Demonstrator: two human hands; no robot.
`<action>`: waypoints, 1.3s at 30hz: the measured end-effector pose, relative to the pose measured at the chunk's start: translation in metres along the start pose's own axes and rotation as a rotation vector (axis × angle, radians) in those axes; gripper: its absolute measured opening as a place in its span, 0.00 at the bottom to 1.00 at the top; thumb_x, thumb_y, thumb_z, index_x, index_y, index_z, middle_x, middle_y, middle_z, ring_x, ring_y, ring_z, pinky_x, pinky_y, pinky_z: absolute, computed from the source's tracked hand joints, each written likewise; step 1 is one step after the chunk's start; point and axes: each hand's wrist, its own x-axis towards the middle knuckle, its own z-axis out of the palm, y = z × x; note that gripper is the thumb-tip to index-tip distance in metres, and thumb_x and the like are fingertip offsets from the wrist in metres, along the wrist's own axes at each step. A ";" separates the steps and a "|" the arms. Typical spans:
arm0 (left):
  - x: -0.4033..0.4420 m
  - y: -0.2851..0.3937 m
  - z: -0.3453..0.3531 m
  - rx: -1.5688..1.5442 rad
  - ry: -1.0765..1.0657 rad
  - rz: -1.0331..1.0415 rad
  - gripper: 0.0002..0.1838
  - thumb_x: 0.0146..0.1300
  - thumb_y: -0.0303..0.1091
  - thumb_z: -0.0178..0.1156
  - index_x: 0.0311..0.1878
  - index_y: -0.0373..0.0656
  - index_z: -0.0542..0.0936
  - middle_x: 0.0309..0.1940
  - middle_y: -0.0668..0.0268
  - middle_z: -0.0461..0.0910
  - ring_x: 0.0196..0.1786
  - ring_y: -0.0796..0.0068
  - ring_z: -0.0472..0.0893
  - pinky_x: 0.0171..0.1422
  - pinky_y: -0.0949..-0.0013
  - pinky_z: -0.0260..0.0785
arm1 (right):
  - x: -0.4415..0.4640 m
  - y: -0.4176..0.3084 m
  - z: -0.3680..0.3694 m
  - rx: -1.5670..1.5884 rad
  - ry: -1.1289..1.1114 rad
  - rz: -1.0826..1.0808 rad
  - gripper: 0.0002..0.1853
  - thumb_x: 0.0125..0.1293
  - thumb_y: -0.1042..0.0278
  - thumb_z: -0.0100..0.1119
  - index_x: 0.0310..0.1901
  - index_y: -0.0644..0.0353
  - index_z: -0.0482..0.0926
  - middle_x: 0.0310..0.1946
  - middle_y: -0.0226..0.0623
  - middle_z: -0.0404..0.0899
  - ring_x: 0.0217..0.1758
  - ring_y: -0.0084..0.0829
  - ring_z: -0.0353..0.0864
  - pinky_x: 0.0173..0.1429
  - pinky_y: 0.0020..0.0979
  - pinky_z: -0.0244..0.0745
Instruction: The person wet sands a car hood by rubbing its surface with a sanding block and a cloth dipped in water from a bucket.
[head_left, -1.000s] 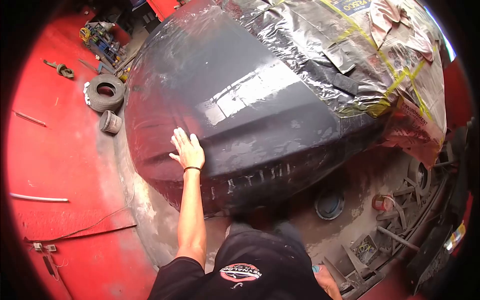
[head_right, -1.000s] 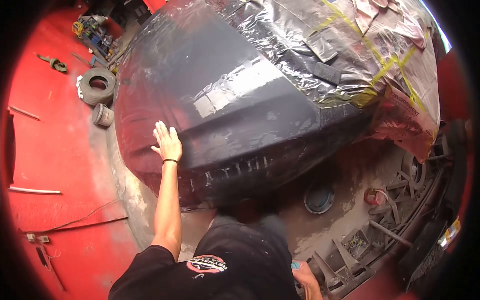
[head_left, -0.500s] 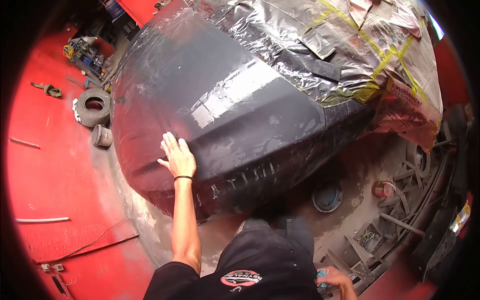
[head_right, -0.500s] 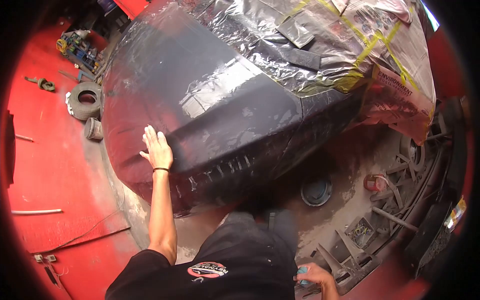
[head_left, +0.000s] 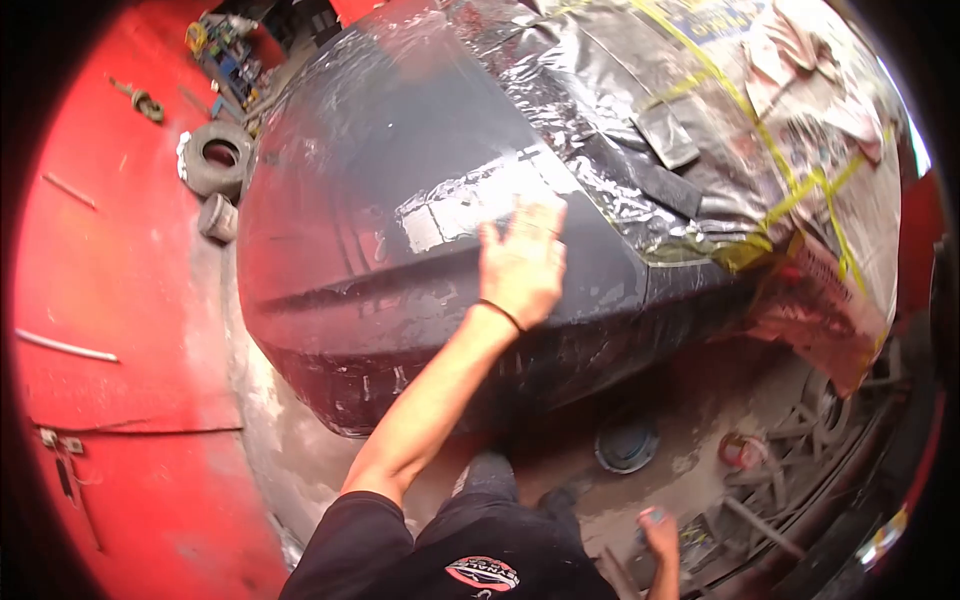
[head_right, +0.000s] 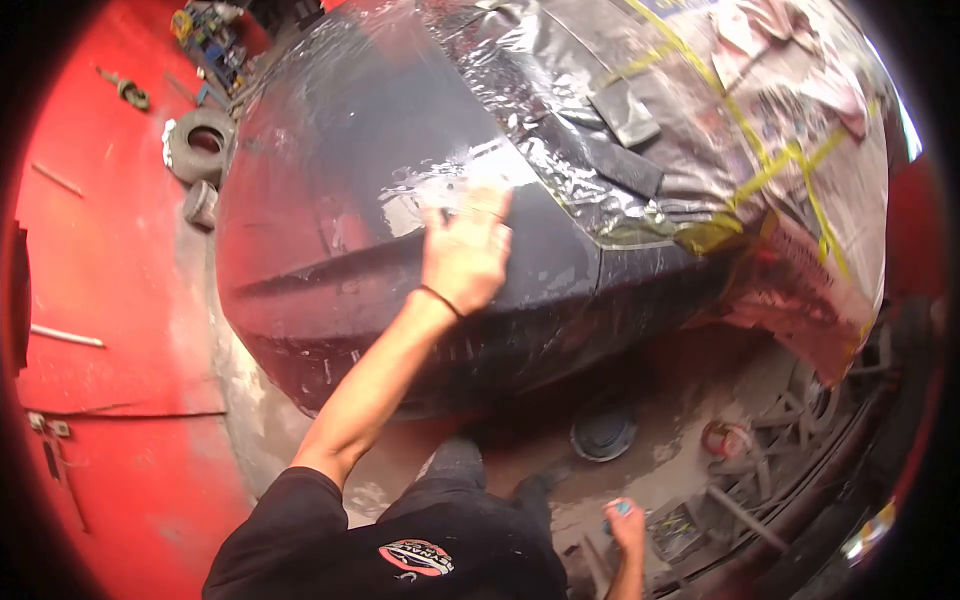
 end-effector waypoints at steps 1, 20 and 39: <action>0.002 0.014 0.015 -0.031 -0.020 0.057 0.33 0.85 0.45 0.50 0.88 0.47 0.67 0.91 0.60 0.63 0.94 0.56 0.57 0.89 0.15 0.36 | 0.003 0.027 0.003 -0.034 0.020 -0.035 0.03 0.65 0.67 0.71 0.34 0.53 0.89 0.25 0.23 0.81 0.26 0.21 0.78 0.29 0.31 0.71; 0.080 -0.064 0.015 -0.103 -0.060 0.111 0.35 0.86 0.52 0.46 0.89 0.47 0.65 0.91 0.63 0.62 0.94 0.63 0.55 0.90 0.14 0.29 | -0.031 -0.023 0.083 -0.219 0.166 0.226 0.11 0.63 0.61 0.77 0.40 0.60 0.90 0.29 0.35 0.89 0.33 0.28 0.87 0.42 0.36 0.83; 0.106 -0.055 0.033 -0.051 0.027 -0.074 0.35 0.84 0.53 0.49 0.87 0.47 0.68 0.90 0.56 0.63 0.93 0.53 0.57 0.91 0.18 0.29 | -0.079 0.012 0.103 -0.164 0.328 0.345 0.11 0.60 0.64 0.78 0.39 0.61 0.92 0.29 0.37 0.90 0.33 0.31 0.88 0.44 0.40 0.84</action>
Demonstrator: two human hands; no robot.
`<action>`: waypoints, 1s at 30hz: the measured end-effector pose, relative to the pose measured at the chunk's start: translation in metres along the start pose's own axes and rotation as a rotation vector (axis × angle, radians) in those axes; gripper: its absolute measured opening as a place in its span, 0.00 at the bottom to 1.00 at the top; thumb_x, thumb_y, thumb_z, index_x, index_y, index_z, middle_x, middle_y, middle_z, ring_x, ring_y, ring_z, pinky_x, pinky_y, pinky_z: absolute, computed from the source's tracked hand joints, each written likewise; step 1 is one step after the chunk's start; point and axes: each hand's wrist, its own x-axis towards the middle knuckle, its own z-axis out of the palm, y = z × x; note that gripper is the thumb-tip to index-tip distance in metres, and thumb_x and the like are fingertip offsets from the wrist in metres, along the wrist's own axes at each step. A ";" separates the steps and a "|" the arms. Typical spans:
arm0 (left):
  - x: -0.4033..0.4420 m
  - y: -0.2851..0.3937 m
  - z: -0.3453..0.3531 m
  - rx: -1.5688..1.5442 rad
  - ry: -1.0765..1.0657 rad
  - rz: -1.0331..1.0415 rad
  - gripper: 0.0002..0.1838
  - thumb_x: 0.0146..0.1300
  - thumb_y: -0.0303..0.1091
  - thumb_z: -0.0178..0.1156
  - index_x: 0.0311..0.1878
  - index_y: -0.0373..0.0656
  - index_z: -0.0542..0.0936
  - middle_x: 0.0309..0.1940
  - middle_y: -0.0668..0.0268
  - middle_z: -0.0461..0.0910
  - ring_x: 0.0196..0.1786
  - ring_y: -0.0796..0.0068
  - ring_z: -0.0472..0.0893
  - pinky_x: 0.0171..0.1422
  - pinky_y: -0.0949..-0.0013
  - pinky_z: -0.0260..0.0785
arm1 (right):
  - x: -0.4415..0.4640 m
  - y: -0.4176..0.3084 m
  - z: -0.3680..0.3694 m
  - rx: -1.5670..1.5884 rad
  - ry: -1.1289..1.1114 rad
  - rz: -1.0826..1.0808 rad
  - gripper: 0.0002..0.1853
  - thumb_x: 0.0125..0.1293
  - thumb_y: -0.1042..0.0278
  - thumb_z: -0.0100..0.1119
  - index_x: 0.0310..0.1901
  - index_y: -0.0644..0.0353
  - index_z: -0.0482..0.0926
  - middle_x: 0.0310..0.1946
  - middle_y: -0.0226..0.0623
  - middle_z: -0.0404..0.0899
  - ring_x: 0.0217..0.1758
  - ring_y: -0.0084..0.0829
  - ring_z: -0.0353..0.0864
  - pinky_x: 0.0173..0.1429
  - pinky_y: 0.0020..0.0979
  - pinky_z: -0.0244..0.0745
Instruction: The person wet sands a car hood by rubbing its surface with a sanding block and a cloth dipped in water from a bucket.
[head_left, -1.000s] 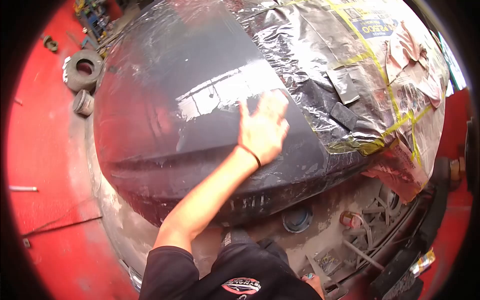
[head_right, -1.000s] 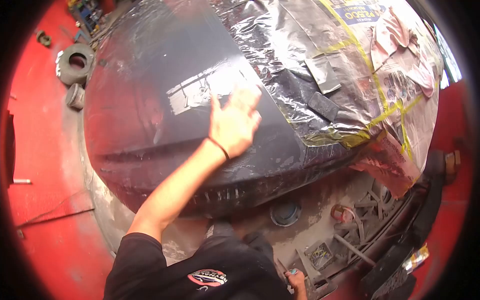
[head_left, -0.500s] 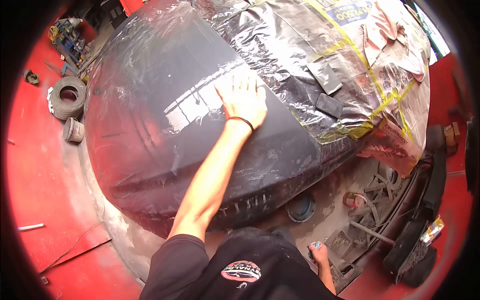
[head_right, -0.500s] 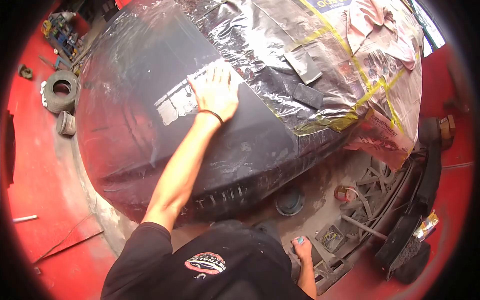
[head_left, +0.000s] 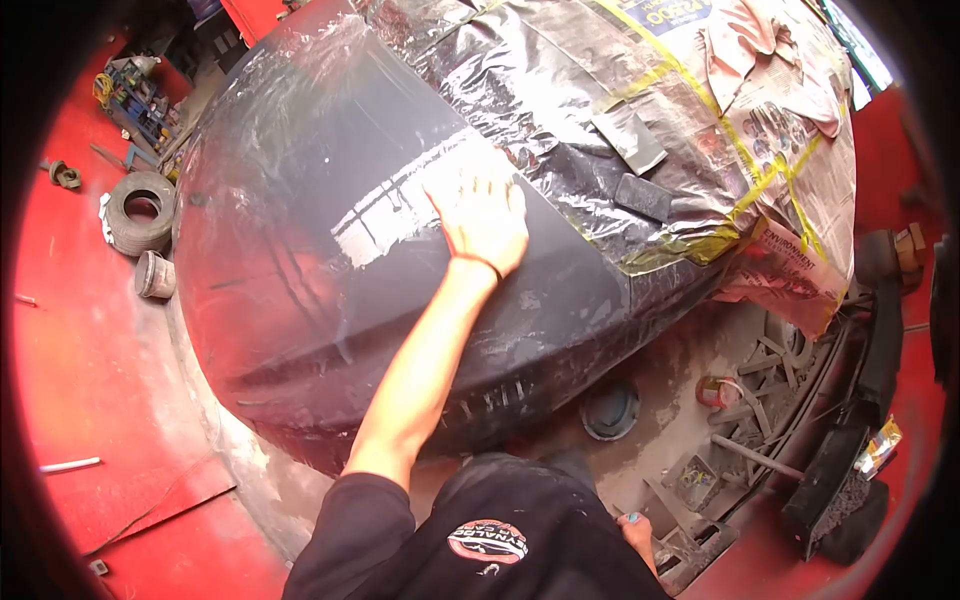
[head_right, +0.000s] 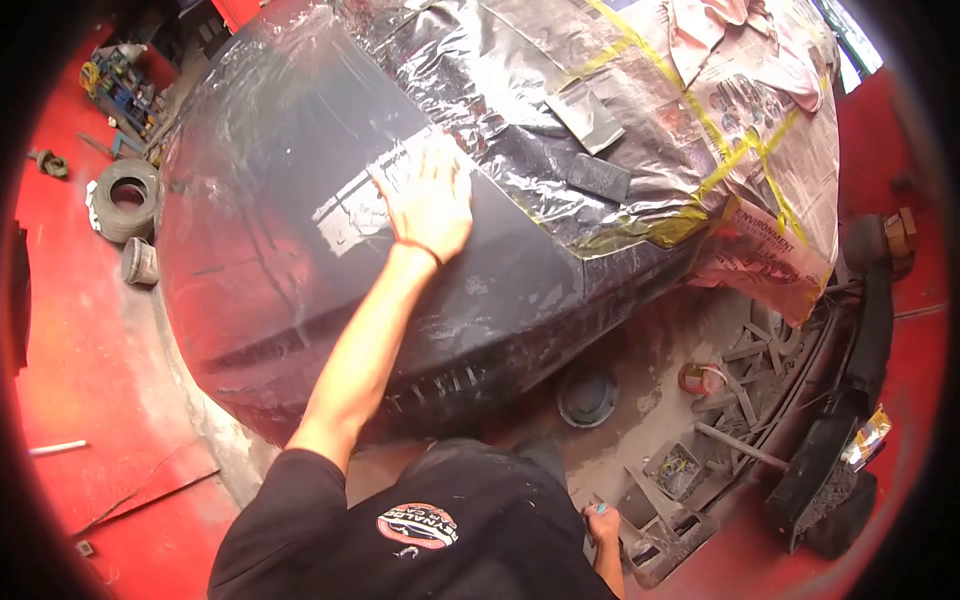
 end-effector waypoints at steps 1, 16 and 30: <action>0.014 -0.002 0.001 -0.015 -0.017 -0.045 0.36 0.84 0.53 0.49 0.87 0.47 0.68 0.90 0.56 0.64 0.93 0.53 0.57 0.91 0.18 0.29 | -0.006 0.002 -0.005 0.010 0.005 0.028 0.10 0.60 0.64 0.78 0.39 0.61 0.92 0.30 0.37 0.90 0.33 0.32 0.89 0.44 0.40 0.84; -0.012 0.000 -0.004 0.066 -0.018 0.061 0.35 0.86 0.52 0.45 0.88 0.45 0.67 0.91 0.60 0.62 0.92 0.56 0.59 0.88 0.16 0.35 | 0.004 -0.033 0.014 -0.012 -0.001 -0.142 0.13 0.63 0.58 0.77 0.41 0.59 0.90 0.28 0.38 0.88 0.22 0.31 0.84 0.26 0.38 0.78; -0.031 0.018 -0.014 -0.137 -0.086 0.049 0.35 0.87 0.48 0.44 0.91 0.43 0.62 0.92 0.57 0.59 0.96 0.56 0.50 0.88 0.13 0.22 | -0.003 -0.042 0.019 0.099 0.098 -0.125 0.11 0.67 0.60 0.76 0.43 0.57 0.87 0.30 0.33 0.85 0.28 0.26 0.83 0.30 0.33 0.78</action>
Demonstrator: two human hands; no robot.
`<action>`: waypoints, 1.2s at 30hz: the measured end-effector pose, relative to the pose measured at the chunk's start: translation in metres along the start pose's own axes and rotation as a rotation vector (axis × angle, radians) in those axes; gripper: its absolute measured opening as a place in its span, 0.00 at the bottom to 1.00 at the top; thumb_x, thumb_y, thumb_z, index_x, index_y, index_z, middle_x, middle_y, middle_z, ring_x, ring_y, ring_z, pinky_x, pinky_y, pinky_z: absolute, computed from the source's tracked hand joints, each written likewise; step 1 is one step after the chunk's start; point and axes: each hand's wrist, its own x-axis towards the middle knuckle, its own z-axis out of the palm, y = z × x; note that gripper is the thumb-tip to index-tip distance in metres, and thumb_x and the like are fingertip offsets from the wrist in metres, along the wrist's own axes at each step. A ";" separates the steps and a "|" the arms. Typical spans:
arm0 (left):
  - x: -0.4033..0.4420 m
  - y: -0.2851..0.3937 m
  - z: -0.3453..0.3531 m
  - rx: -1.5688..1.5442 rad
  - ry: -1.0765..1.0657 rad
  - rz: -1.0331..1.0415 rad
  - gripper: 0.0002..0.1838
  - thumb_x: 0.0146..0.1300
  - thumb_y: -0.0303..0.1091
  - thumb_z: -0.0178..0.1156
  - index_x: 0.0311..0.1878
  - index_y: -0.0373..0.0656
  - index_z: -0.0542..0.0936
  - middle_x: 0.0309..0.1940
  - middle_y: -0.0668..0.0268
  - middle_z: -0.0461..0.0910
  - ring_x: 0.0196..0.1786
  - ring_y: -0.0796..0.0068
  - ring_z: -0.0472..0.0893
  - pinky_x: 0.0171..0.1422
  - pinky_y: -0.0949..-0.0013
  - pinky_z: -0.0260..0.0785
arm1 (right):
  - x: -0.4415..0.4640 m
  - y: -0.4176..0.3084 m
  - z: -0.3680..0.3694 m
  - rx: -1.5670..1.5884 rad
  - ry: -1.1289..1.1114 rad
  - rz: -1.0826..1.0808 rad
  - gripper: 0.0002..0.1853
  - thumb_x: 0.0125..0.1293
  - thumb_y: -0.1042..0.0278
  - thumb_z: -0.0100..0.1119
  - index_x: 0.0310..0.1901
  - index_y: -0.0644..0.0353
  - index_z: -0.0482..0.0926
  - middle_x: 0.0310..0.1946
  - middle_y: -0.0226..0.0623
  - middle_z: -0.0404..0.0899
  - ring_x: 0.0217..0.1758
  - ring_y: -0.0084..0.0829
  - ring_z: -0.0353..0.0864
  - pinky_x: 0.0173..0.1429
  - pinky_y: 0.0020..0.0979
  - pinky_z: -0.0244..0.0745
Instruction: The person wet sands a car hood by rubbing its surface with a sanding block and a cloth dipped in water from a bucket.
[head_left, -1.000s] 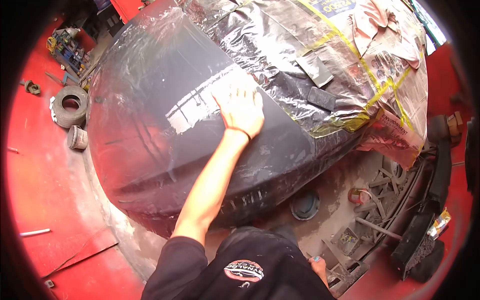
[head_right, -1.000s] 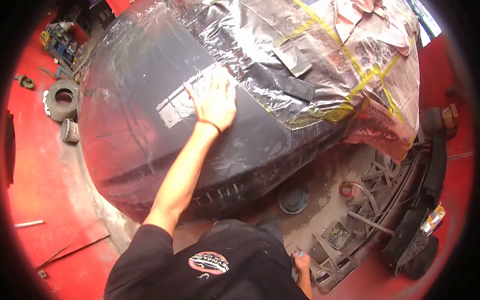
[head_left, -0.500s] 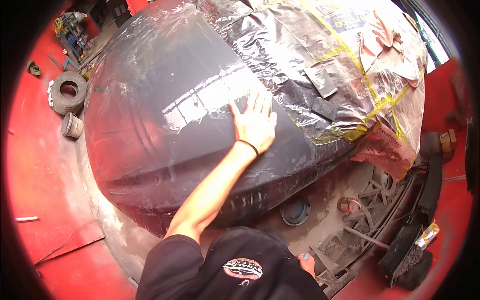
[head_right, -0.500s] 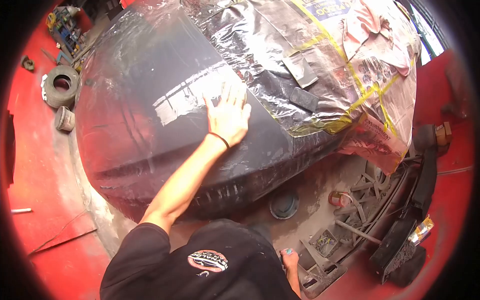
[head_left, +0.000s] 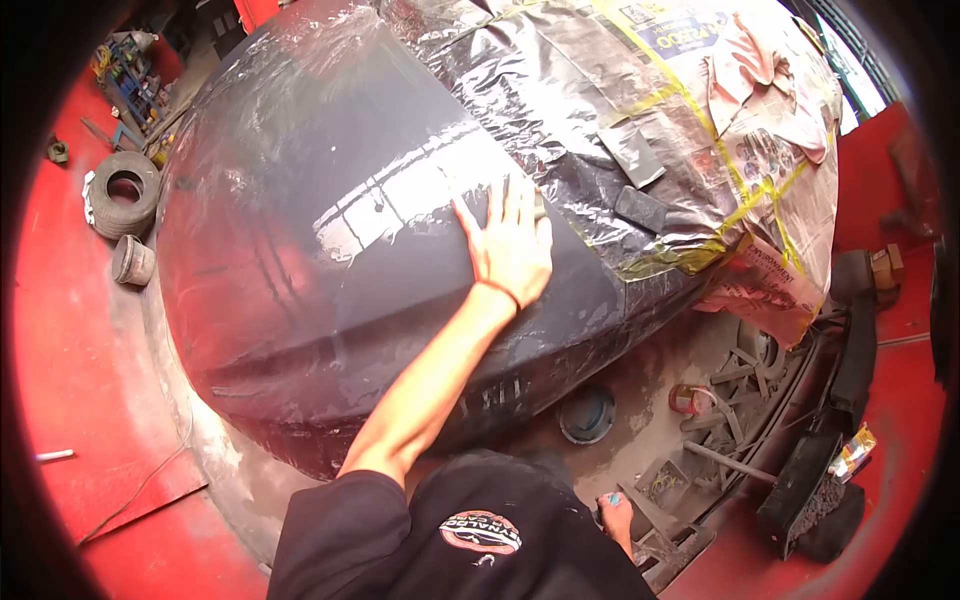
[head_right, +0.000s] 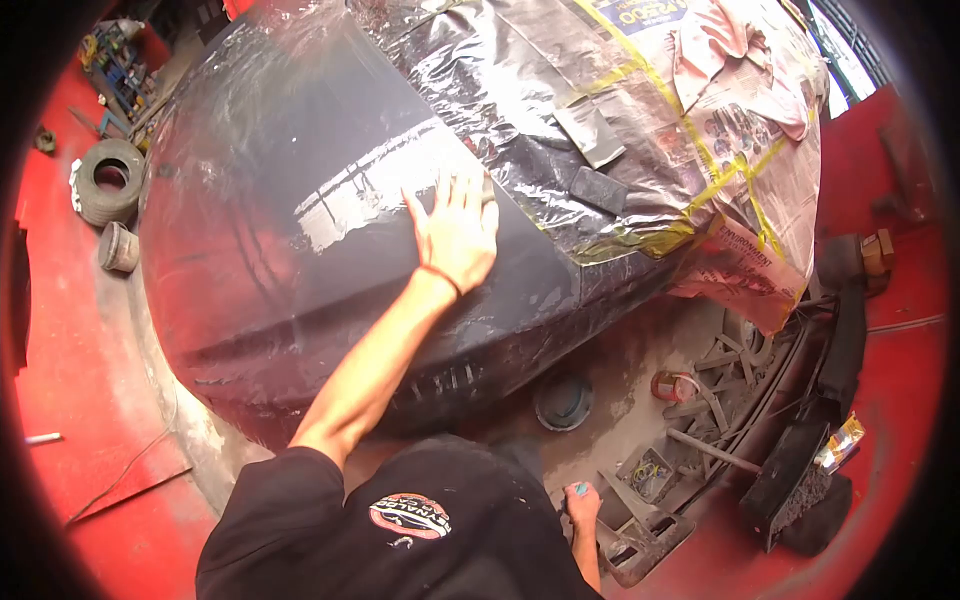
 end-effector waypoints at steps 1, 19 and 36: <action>-0.017 0.004 0.002 -0.030 0.025 0.012 0.35 0.87 0.48 0.44 0.91 0.42 0.62 0.92 0.56 0.59 0.96 0.55 0.50 0.88 0.13 0.23 | 0.004 0.000 0.004 0.109 -0.006 -0.054 0.10 0.68 0.62 0.76 0.43 0.57 0.86 0.30 0.31 0.85 0.30 0.24 0.82 0.34 0.32 0.78; -0.152 -0.026 -0.122 -2.223 -0.411 -0.635 0.35 0.87 0.48 0.47 0.88 0.40 0.63 0.61 0.48 0.87 0.27 0.56 0.87 0.26 0.60 0.81 | -0.117 -0.497 -0.018 0.190 -0.668 -1.010 0.60 0.58 0.43 0.88 0.84 0.66 0.65 0.77 0.52 0.77 0.68 0.41 0.82 0.71 0.43 0.81; -0.085 -0.132 -0.141 -1.435 0.042 -0.744 0.30 0.87 0.56 0.53 0.77 0.41 0.73 0.67 0.44 0.84 0.34 0.62 0.88 0.29 0.65 0.82 | -0.001 -0.516 0.013 -0.205 0.581 -1.738 0.22 0.76 0.62 0.69 0.70 0.38 0.86 0.71 0.16 0.85 0.79 0.39 0.76 0.84 0.56 0.60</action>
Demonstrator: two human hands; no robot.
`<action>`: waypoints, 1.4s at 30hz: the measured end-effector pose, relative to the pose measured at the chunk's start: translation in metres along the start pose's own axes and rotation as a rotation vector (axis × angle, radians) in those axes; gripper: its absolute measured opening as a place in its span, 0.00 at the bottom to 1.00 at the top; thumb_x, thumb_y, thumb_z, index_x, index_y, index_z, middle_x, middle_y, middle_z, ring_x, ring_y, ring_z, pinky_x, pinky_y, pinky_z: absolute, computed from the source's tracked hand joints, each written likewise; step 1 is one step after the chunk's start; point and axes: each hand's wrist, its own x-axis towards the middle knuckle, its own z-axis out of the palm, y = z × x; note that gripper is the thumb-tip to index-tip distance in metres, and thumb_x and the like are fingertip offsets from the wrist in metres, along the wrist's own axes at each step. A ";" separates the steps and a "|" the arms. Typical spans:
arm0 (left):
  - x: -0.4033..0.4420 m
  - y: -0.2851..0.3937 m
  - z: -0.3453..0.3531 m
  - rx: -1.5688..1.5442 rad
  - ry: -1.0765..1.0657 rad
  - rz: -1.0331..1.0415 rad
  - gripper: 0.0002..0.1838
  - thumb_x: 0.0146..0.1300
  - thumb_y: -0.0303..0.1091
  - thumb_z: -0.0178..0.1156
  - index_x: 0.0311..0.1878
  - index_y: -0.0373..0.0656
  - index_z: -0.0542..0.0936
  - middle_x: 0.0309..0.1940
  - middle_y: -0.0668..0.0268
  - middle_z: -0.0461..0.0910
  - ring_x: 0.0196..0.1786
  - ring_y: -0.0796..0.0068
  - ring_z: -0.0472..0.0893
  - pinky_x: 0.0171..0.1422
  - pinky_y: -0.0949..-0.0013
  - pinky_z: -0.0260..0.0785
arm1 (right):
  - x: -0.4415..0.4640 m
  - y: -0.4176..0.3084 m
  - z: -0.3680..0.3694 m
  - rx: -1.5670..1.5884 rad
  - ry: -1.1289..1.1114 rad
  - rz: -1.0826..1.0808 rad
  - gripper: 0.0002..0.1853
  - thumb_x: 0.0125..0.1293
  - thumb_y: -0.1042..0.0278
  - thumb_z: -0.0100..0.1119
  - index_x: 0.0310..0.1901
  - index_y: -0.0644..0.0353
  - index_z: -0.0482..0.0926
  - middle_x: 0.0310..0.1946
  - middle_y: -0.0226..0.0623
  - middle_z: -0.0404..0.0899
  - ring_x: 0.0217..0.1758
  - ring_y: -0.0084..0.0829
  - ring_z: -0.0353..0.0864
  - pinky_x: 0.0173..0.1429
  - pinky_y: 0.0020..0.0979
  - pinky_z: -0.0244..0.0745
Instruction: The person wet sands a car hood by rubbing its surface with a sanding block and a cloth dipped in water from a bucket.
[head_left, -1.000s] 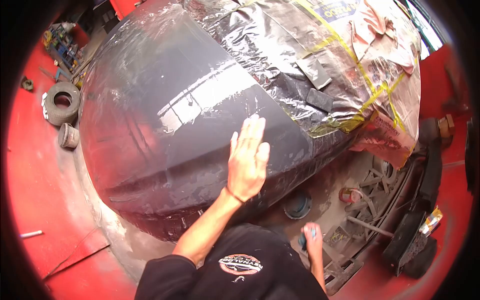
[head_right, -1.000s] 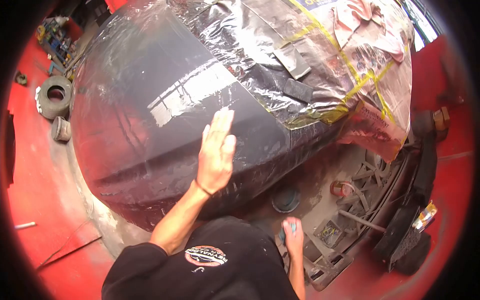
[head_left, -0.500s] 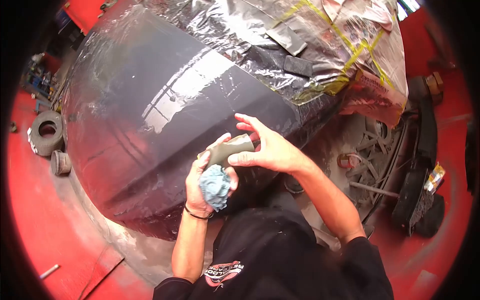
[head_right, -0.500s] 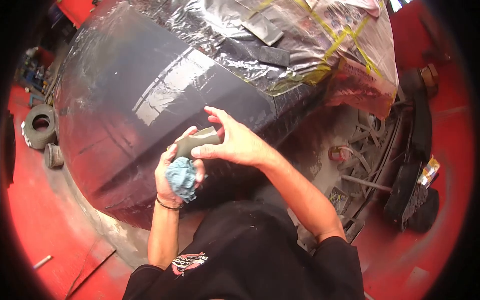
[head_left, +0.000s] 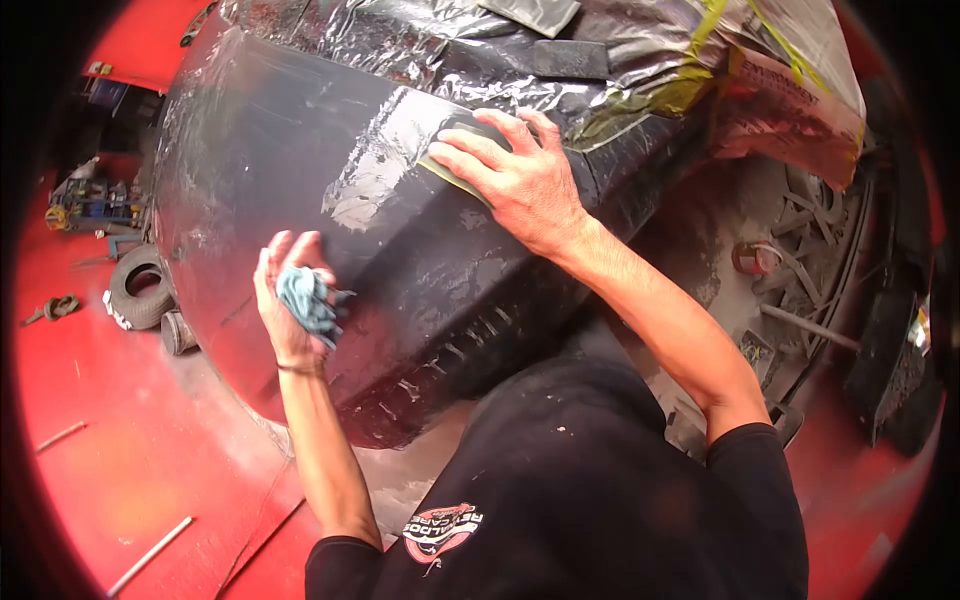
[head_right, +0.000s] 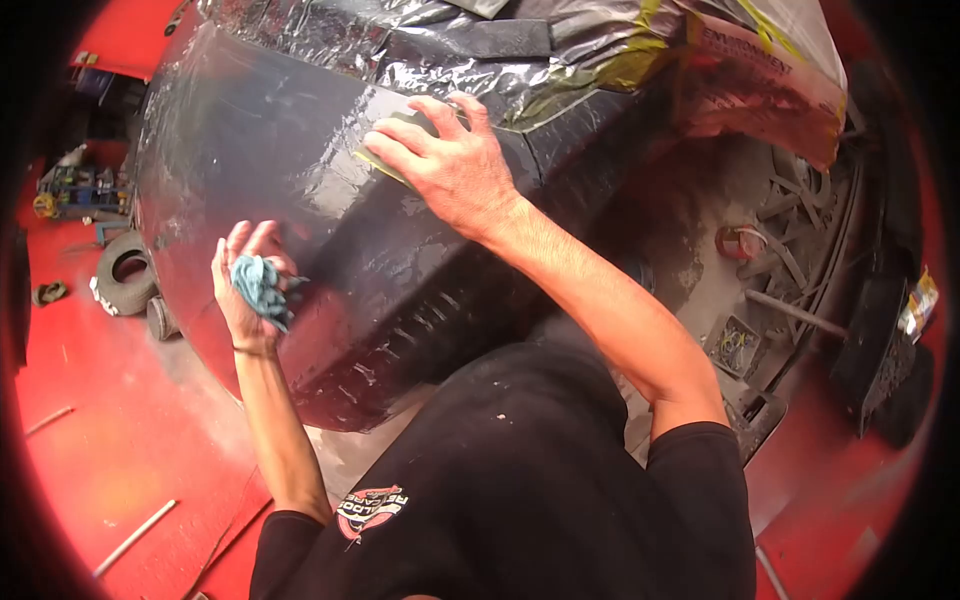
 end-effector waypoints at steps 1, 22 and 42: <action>0.018 -0.004 -0.021 0.159 0.171 0.167 0.26 0.87 0.51 0.55 0.74 0.42 0.76 0.66 0.49 0.86 0.34 0.65 0.88 0.32 0.65 0.82 | -0.005 0.005 0.006 -0.021 -0.028 -0.006 0.23 0.77 0.58 0.69 0.72 0.38 0.85 0.72 0.16 0.84 0.80 0.40 0.74 0.85 0.59 0.57; 0.048 -0.040 -0.124 1.323 0.385 0.858 0.37 0.74 0.47 0.74 0.79 0.40 0.74 0.77 0.53 0.78 0.78 0.48 0.76 0.85 0.45 0.64 | 0.038 0.039 0.007 -0.008 -0.410 -0.164 0.31 0.87 0.46 0.50 0.86 0.42 0.70 0.89 0.24 0.64 0.96 0.53 0.43 0.90 0.77 0.16; 0.046 -0.038 -0.118 1.371 0.482 0.889 0.35 0.74 0.48 0.73 0.76 0.41 0.76 0.74 0.55 0.81 0.78 0.49 0.77 0.85 0.48 0.64 | 0.083 0.022 0.035 -0.082 -0.540 -0.195 0.34 0.90 0.45 0.43 0.91 0.44 0.59 0.93 0.30 0.55 0.97 0.57 0.35 0.88 0.81 0.15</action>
